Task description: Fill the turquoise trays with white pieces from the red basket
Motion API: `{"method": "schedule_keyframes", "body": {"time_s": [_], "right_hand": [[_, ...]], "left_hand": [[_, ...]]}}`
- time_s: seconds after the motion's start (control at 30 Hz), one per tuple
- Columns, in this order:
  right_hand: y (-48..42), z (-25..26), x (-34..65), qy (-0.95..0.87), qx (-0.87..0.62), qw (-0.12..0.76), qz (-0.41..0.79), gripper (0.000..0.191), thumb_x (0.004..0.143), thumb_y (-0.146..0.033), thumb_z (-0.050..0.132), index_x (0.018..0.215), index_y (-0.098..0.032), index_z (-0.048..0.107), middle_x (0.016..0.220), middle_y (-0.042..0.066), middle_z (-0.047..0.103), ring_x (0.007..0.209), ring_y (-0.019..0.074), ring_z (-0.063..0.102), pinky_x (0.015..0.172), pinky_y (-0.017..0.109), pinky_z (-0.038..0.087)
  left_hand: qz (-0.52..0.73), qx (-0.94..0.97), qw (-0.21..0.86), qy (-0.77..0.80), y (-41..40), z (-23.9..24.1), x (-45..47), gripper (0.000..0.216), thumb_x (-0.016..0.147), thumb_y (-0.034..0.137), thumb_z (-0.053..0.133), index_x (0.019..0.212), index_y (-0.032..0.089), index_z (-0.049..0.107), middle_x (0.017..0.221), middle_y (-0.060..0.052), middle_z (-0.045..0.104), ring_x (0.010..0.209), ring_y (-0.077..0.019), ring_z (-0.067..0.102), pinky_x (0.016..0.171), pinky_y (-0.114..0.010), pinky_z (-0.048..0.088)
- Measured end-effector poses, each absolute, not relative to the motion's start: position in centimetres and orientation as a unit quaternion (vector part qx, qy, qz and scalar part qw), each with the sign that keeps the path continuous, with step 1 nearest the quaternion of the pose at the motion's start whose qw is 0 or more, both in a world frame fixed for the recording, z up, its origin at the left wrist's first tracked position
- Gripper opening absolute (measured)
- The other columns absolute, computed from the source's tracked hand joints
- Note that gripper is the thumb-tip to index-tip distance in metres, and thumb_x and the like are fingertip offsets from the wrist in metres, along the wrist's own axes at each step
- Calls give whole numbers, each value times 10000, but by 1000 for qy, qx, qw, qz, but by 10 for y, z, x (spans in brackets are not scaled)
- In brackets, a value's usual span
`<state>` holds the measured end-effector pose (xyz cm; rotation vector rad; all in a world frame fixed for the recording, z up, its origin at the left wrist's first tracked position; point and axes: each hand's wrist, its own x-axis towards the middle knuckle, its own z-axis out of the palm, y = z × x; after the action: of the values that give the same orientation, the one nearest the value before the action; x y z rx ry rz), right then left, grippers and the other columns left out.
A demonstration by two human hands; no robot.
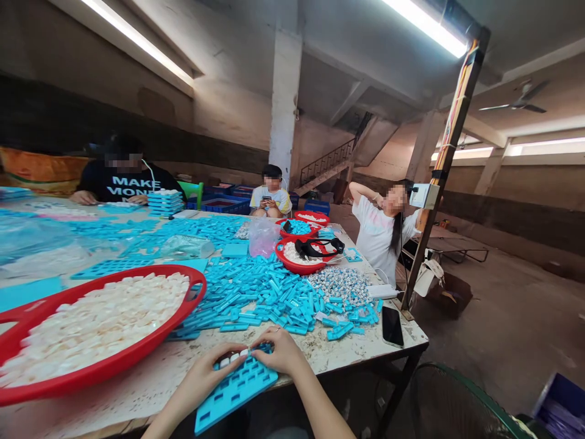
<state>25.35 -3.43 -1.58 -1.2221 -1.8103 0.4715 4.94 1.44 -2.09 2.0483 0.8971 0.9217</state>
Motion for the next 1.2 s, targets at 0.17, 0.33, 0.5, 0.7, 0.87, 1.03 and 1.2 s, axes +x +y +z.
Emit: {"method": "schedule_keyframes", "body": {"time_s": [0.17, 0.33, 0.5, 0.7, 0.87, 1.03, 1.2], "right_hand": [[-35, -16, 253, -725, -495, 440, 189, 106, 837, -218, 763, 936, -245, 794, 924, 11, 752, 988, 208, 670, 923, 313, 489], [-35, -16, 253, -722, -487, 451, 198, 108, 832, -209, 773, 928, -248, 798, 911, 8, 750, 977, 201, 668, 914, 302, 484], [-34, -18, 254, -726, -489, 444, 191, 105, 836, -208, 773, 933, -238, 797, 916, 12, 750, 970, 199, 672, 916, 298, 475], [-32, -20, 254, -731, -493, 436, 184, 123, 829, -195, 780, 943, -238, 799, 909, 6, 755, 959, 192, 674, 910, 286, 472], [-32, -22, 254, -726, -493, 442, 187, 116, 835, -216, 773, 945, -241, 798, 918, 13, 748, 970, 199, 665, 899, 293, 480], [-31, -23, 255, -722, -488, 446, 202, 147, 825, -201, 775, 962, -248, 799, 917, 7, 734, 959, 196, 656, 883, 293, 473], [-32, -22, 255, -718, -489, 452, 203, 169, 802, -155, 783, 941, -250, 806, 897, 5, 733, 935, 197, 654, 835, 282, 468]], "left_hand": [[355, 794, 354, 344, 12, -17, 50, 402, 805, 612, 653, 944, 258, 786, 1010, -56, 790, 978, -280, 717, 883, -373, 573], [364, 791, 348, 347, 14, -20, 50, 401, 793, 612, 659, 940, 263, 790, 1000, -53, 792, 968, -276, 723, 870, -362, 582], [357, 795, 349, 345, 16, -21, 50, 403, 797, 612, 657, 947, 264, 790, 1008, -56, 794, 973, -284, 722, 878, -372, 582], [356, 789, 358, 349, 16, -23, 50, 410, 793, 617, 660, 953, 262, 788, 1029, -53, 791, 1000, -285, 719, 905, -371, 570], [354, 792, 354, 350, 15, -22, 50, 396, 808, 599, 649, 956, 257, 783, 1017, -54, 791, 992, -285, 713, 904, -378, 564], [349, 793, 358, 349, 15, -24, 50, 395, 817, 593, 638, 972, 257, 777, 1039, -52, 785, 1007, -286, 703, 920, -386, 553], [359, 787, 358, 352, 14, -24, 50, 375, 808, 582, 651, 957, 262, 778, 1026, -48, 786, 1005, -285, 706, 912, -375, 557]]}}
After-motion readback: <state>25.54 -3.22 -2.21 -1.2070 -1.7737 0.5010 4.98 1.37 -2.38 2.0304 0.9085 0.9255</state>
